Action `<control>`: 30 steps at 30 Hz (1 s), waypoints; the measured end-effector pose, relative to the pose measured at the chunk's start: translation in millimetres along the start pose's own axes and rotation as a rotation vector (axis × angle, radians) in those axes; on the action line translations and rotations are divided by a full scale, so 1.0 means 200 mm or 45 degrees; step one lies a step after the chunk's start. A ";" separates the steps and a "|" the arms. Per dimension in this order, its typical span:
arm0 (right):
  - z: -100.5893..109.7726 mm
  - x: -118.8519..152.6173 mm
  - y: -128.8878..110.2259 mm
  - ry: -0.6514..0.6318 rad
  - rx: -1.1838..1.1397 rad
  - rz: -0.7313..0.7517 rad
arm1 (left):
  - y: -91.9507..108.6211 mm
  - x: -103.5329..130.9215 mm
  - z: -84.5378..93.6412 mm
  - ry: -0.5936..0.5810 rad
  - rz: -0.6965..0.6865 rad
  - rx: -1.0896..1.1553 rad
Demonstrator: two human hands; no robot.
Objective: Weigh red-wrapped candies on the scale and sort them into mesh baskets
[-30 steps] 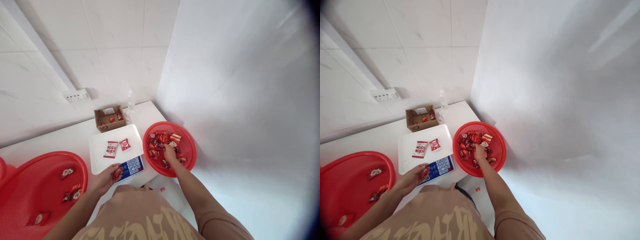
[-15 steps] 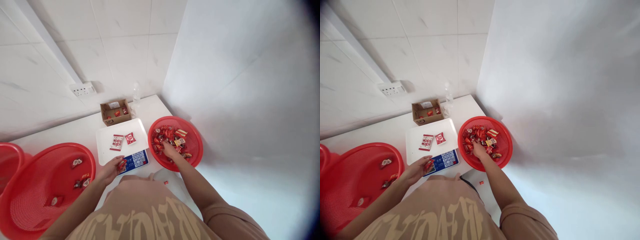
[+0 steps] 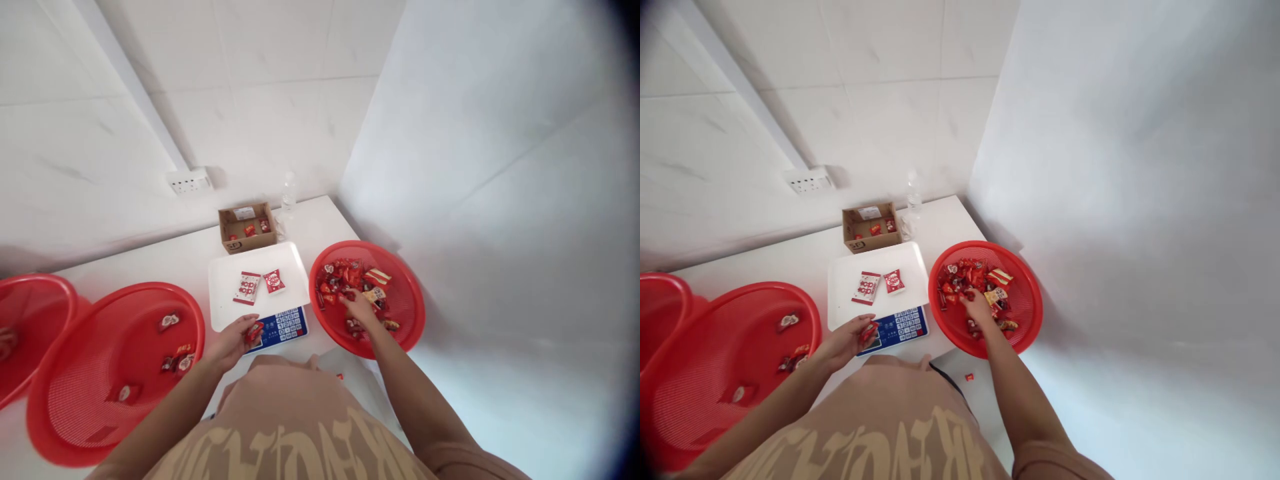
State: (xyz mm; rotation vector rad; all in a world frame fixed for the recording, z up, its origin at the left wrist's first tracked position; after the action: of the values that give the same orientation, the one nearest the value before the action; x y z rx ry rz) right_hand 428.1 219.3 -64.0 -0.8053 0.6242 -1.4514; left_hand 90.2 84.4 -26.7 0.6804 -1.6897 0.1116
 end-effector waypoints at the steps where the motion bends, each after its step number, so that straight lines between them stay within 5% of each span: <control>1: 0.03 0.00 -0.01 0.043 -0.058 -0.017 | 0.00 0.00 0.01 -0.001 -0.002 0.008; 5: 0.02 0.01 -0.23 0.135 -0.425 0.005 | 0.01 -0.02 0.04 -0.001 -0.046 0.002; 9: -0.31 0.04 -0.62 -0.304 -0.704 0.087 | 0.04 -0.03 0.03 -0.004 -0.078 -0.036; 14: -0.63 0.07 -0.93 -0.634 -0.498 0.316 | 0.08 0.00 0.01 -0.019 -0.127 -0.017; 17: -0.66 0.03 -0.95 -0.625 -0.357 0.356 | 0.11 0.02 0.03 -0.006 -0.175 0.007; 23: -0.56 -0.05 -0.88 -0.511 -0.275 0.218 | 0.15 0.03 0.06 0.057 -0.271 -0.048; 30: -0.53 -0.13 -0.89 -0.411 -0.144 0.218 | 0.30 -0.01 -0.03 0.206 -0.622 -0.447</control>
State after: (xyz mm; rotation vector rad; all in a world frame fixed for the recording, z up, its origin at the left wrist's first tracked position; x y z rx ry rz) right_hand 235.4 243.9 9.9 -1.0243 0.5171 -1.1083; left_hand 65.9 138.0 -9.4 0.7724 -1.3035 -0.4541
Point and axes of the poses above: each hand's wrist, its own x-axis away from the middle knuckle, its own z-axis out of the back of the hand, y = z × x, the point moved 10 cm from there along -x, towards the middle knuckle, and after that the axes turned 15 degrees about z, right-handed, at the moved point
